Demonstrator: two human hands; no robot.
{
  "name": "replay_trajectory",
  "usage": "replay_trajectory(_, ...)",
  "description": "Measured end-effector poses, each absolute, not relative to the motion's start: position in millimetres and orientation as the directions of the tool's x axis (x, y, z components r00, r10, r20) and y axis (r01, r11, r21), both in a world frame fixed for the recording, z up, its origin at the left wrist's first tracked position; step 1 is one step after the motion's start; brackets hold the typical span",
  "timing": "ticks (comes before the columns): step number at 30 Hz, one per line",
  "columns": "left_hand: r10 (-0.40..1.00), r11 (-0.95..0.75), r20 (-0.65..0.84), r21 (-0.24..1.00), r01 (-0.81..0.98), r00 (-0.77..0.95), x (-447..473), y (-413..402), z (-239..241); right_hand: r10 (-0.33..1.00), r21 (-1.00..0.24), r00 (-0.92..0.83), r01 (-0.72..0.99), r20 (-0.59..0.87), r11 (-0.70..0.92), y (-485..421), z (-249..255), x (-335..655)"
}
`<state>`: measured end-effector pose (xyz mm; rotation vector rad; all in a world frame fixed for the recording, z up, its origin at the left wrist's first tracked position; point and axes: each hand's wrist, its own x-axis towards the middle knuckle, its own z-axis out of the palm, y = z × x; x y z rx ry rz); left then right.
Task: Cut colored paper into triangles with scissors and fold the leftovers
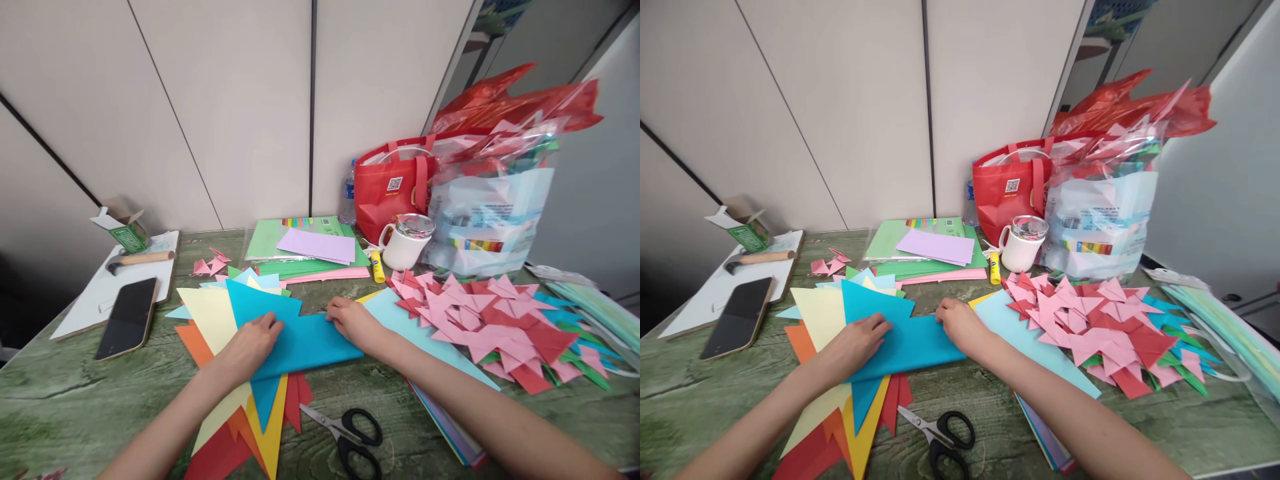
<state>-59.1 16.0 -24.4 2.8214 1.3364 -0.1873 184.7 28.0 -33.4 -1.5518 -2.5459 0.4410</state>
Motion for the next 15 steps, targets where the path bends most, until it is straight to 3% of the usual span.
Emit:
replay_trajectory(7, 0.715, -0.69, -0.144, 0.01, 0.724, 0.684, -44.9, 11.6, -13.1, 0.84, -0.26, -0.53, 0.833, -0.117, 0.489, 31.0, -18.4, 169.8)
replay_trajectory(15, 0.676, -0.719, -0.132, 0.097, 0.688, 0.725, -39.5, 13.4, -10.1, 0.629, -0.424, -0.757, 0.635, -0.174, 0.646, 28.2, -7.0, 149.8)
